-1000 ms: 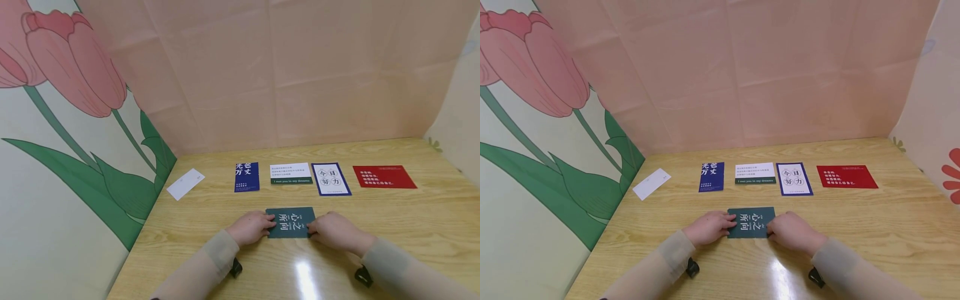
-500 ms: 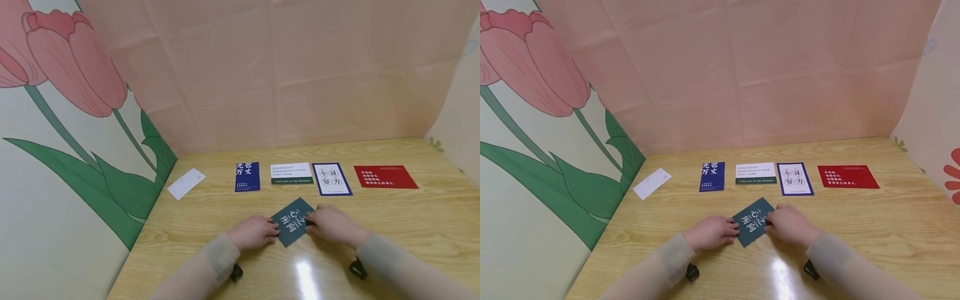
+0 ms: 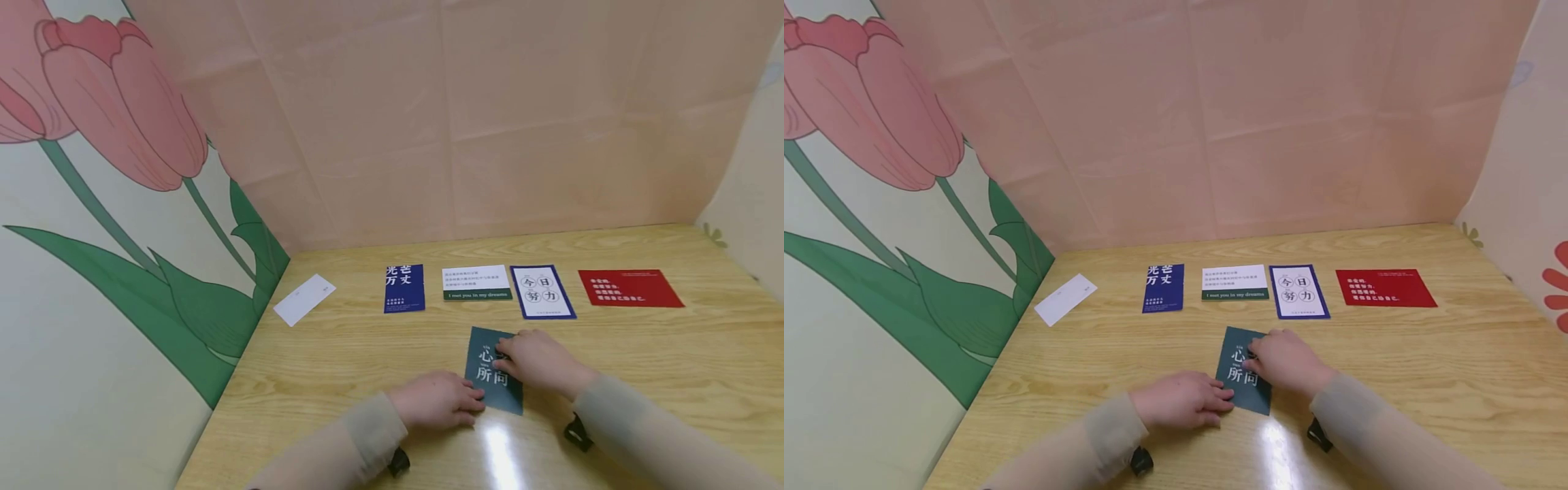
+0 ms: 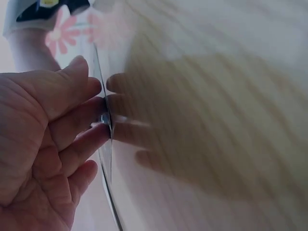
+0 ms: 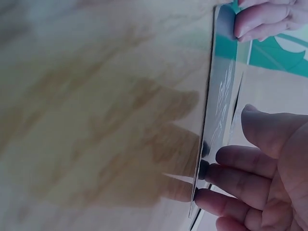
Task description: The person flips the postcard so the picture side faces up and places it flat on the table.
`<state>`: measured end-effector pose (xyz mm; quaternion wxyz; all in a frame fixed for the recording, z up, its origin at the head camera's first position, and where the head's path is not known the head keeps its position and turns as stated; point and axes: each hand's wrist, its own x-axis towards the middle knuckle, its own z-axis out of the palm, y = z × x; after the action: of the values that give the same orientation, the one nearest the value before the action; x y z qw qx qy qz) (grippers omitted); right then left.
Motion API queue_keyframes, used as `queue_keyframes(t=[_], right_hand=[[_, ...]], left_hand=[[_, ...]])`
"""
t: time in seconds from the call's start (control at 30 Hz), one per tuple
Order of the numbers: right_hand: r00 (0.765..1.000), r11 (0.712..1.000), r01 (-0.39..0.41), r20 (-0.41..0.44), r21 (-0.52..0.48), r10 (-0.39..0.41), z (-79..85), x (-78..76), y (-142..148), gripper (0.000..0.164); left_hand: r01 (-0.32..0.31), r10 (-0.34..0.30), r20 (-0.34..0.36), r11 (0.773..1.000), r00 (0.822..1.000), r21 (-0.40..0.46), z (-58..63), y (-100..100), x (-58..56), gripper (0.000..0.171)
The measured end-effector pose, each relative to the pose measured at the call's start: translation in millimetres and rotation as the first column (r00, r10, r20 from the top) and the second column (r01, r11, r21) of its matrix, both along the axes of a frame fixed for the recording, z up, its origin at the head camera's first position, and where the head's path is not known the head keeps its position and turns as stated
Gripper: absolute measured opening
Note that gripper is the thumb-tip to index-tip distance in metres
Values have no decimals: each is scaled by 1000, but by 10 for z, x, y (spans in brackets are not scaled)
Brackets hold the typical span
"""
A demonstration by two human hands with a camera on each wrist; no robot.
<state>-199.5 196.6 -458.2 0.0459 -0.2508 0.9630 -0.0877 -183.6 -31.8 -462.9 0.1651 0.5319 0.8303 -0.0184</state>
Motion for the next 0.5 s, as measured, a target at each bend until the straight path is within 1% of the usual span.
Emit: queue_keyframes(t=[0.1,0.23,0.37,0.5], right_hand=[[1000,1000,1,-1,12,-1,-11,-6,-3,42],[1000,1000,0,3,16,0,-30,-12,9,48],[998,1000,-11,58,12,10,-44,33,36,57],[993,999,-35,115,29,32,-44,135,63,66]], left_hand=[[11,-11,20,1000,1000,-7,-12,47,23,40],[-9,10,43,1000,999,-21,-24,96,51,43],[-42,44,63,999,997,-34,-5,119,79,47],[-59,62,72,997,995,-41,22,128,96,48]])
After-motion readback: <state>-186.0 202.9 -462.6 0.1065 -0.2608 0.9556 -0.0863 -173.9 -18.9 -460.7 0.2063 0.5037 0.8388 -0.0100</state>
